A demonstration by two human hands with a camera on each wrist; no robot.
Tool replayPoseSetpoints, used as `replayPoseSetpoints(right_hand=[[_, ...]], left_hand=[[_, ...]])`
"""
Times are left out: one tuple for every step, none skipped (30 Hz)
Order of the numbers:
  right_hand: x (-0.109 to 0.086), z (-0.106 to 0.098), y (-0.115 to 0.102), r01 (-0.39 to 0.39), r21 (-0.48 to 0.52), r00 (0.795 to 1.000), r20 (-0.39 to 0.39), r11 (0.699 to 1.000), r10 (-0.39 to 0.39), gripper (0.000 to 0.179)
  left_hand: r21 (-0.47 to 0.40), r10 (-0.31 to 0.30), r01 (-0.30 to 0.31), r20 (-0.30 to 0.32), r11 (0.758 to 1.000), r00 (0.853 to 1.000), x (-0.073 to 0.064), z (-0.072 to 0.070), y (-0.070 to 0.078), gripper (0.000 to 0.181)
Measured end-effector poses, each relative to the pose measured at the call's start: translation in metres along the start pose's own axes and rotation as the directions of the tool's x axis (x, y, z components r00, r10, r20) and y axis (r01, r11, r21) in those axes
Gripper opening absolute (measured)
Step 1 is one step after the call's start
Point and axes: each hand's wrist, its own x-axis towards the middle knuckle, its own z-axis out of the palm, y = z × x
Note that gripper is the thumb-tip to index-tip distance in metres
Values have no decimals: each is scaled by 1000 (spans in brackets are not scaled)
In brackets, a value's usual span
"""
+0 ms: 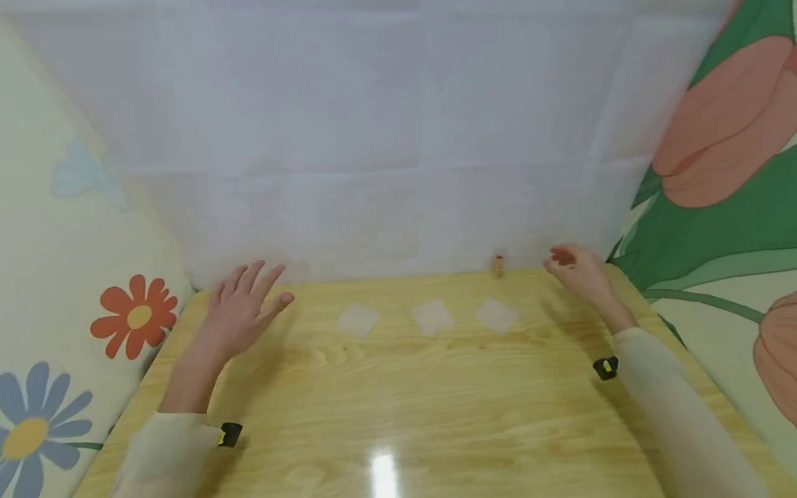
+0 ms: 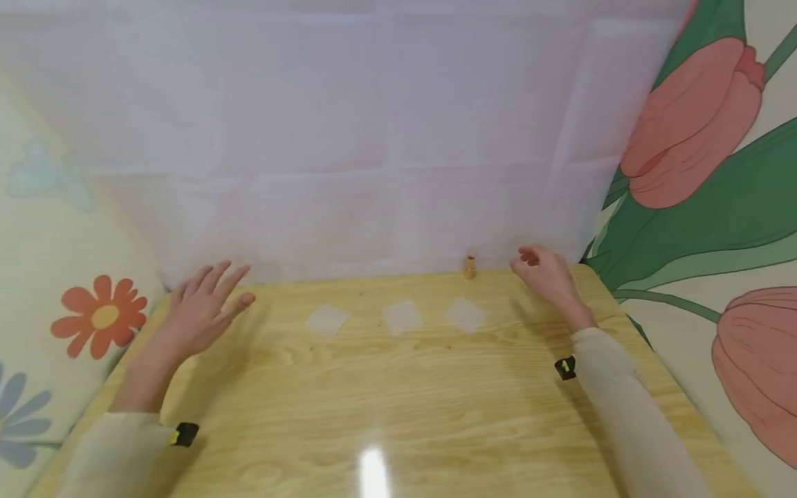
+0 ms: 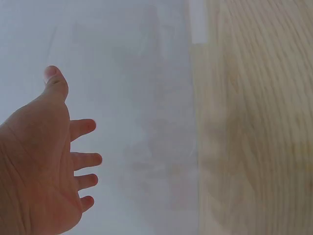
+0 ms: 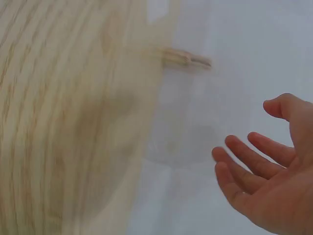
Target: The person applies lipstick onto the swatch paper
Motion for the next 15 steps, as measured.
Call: replayPoseSetpoints(right_hand=[[6, 8, 0, 17, 13, 1000, 0, 1000, -17, 51], [12, 15, 1, 29, 22, 1000, 6, 999, -29, 48], [16, 22, 2, 35, 27, 999, 10, 999, -36, 45], [21, 29, 2, 39, 39, 999, 18, 998, -40, 43], [26, 35, 3, 38, 50, 999, 28, 998, -39, 41], [30, 40, 3, 34, 61, 998, 43, 998, -37, 40], [34, 44, 4, 22, 72, 998, 60, 997, -26, 40], [38, 48, 5, 1, 87, 996, 86, 996, -9, 41], [41, 51, 4, -21, 102, 994, 111, 995, 10, 42], [45, 54, 5, -37, 106, 990, 137, 994, 22, 44], [48, 57, 5, -55, 106, 986, 160, 993, 38, 45], [51, 59, 5, -69, 99, 982, 181, 993, 50, 46], [54, 62, 5, -80, 93, 978, 198, 992, 61, 48], [57, 64, 5, -80, 79, 976, 208, 994, 62, 48], [60, 67, 5, -74, 60, 975, 213, 995, 59, 48]], left_hand=[[-14, 11, -11, -3, 1000, 1000, 0, 0, 2, 70], [-26, 20, -20, -1, 999, 1000, 0, 0, 4, 68], [-37, 27, -27, 0, 999, 1000, 1, 0, 6, 67], [-46, 32, -32, -1, 998, 999, 1, 0, 8, 67], [-53, 34, -34, -1, 998, 999, 2, 0, 9, 66], [-59, 37, -36, 2, 998, 999, 3, 0, 10, 66], [-60, 41, -40, 5, 997, 999, 4, 1, 11, 66], [-62, 45, -44, 8, 997, 999, 5, 2, 12, 65], [-64, 48, -47, 9, 997, 999, 6, 2, 13, 65], [-67, 48, -47, 12, 997, 999, 7, 3, 14, 65], [-67, 49, -48, 14, 997, 999, 8, 4, 15, 65], [-68, 50, -49, 21, 996, 999, 9, 5, 16, 65], [-69, 52, -50, 23, 996, 998, 10, 6, 17, 65], [-73, 52, -50, 27, 996, 998, 11, 6, 18, 65], [-75, 53, -50, 31, 996, 998, 12, 7, 18, 65]])
